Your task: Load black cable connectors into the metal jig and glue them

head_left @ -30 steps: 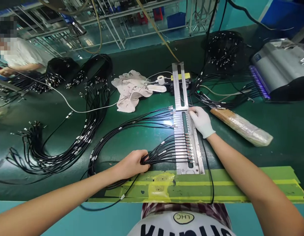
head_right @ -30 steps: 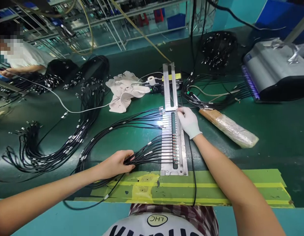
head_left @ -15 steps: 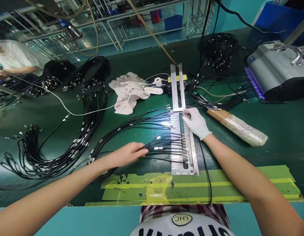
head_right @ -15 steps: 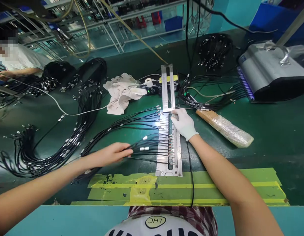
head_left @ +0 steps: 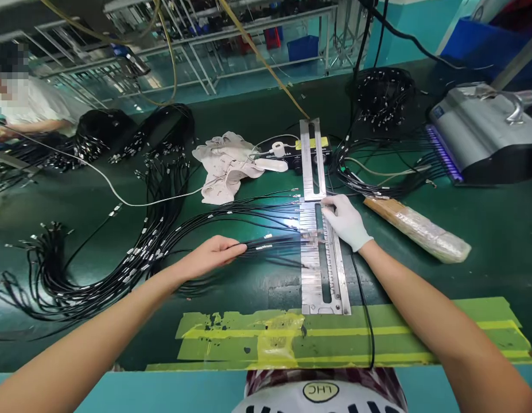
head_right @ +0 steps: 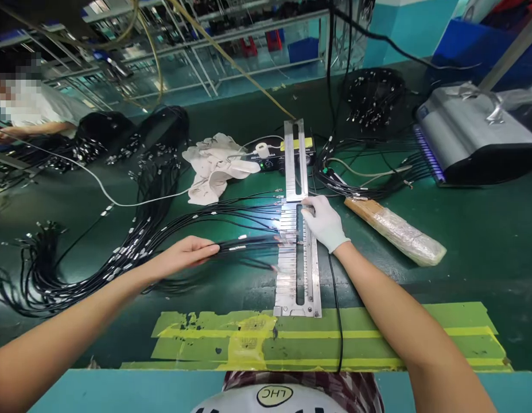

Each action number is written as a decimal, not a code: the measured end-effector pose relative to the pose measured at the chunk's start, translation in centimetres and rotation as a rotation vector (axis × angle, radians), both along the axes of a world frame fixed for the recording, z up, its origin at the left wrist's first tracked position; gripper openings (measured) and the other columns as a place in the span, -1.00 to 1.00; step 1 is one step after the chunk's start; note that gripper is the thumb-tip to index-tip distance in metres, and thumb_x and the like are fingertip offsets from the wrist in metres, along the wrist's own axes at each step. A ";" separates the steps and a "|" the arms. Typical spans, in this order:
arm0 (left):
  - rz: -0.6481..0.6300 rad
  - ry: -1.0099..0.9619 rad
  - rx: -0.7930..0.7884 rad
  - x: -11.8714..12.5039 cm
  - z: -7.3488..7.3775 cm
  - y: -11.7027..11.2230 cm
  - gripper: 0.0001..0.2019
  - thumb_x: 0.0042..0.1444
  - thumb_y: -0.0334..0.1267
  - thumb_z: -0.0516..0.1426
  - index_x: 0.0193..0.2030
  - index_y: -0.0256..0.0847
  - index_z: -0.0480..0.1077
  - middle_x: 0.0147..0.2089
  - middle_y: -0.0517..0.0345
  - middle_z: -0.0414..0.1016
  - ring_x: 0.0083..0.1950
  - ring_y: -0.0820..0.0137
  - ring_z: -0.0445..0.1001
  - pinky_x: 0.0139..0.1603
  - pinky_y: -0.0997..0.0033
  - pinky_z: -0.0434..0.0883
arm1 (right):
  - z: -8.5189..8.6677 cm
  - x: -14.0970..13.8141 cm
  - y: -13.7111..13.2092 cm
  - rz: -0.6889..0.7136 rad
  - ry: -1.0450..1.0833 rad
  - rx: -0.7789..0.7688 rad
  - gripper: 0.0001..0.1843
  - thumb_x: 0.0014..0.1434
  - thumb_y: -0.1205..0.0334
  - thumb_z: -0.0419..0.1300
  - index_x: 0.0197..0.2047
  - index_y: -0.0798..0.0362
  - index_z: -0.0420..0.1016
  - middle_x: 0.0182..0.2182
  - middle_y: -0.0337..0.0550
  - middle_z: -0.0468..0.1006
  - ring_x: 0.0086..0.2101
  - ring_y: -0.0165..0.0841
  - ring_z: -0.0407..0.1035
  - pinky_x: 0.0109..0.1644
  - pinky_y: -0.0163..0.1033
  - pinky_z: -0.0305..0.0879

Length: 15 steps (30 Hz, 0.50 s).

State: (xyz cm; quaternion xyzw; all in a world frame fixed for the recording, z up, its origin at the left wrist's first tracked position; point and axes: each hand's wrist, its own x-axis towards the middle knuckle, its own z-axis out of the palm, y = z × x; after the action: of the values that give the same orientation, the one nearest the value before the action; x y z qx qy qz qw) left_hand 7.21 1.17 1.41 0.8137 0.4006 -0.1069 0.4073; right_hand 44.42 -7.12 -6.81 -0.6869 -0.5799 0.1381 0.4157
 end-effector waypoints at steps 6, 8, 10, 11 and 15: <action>0.037 0.143 0.265 -2.5 -1.5 2.4 -0.41 0.24 0.31 -0.09 -0.52 -0.19 0.17 -0.54 0.24 0.16 -0.48 0.42 0.19 -0.39 0.43 0.07 | -0.1 0.1 0.2 -0.008 0.028 -0.021 -0.75 0.26 0.16 0.14 -0.01 -0.08 0.49 -0.03 -0.14 0.48 -0.07 -0.20 0.42 0.05 -0.10 0.34; 0.066 0.187 0.350 -2.5 -1.6 2.5 -0.39 0.19 0.37 -0.07 -0.45 -0.20 0.28 -0.52 0.18 0.24 -0.44 0.33 0.29 -0.34 0.40 0.13 | -0.1 0.1 0.3 -0.012 0.036 -0.024 -0.74 0.26 0.15 0.13 0.00 -0.10 0.49 -0.02 -0.15 0.48 -0.07 -0.20 0.42 0.05 -0.10 0.33; 0.035 0.225 0.521 -1.5 -1.8 2.2 -0.31 0.07 0.46 0.01 -0.24 -0.24 0.40 -0.37 0.03 0.42 -0.28 0.15 0.42 -0.23 0.30 0.24 | -0.1 0.0 0.4 -0.019 0.046 -0.029 -0.75 0.26 0.14 0.13 -0.01 -0.10 0.49 -0.02 -0.16 0.48 -0.06 -0.20 0.41 0.03 -0.10 0.33; -0.002 0.232 0.621 -0.7 -1.9 2.0 -0.22 -0.02 0.50 0.06 -0.08 -0.27 0.41 -0.22 -0.11 0.48 -0.15 0.03 0.45 -0.13 0.21 0.28 | -0.1 0.0 0.4 -0.022 0.051 -0.033 -0.75 0.26 0.14 0.13 -0.01 -0.10 0.49 -0.02 -0.16 0.48 -0.07 -0.20 0.42 0.00 -0.10 0.33; -0.192 0.163 0.798 4.3 -2.7 2.7 0.21 -0.21 0.54 0.17 0.45 -0.23 -0.02 0.44 -0.31 0.06 0.41 -0.13 0.09 0.36 -0.02 0.07 | 0.1 0.0 0.5 -0.020 0.072 -0.039 -0.76 0.26 0.12 0.12 -0.04 -0.09 0.50 -0.06 -0.16 0.49 -0.14 -0.21 0.42 -0.06 -0.11 0.32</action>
State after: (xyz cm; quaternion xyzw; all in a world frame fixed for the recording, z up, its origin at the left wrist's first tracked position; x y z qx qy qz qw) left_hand 11.48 3.89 -1.30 0.9303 0.3637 -0.0448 0.0155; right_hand 44.42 -6.63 -6.72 -0.6952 -0.5550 0.1697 0.4242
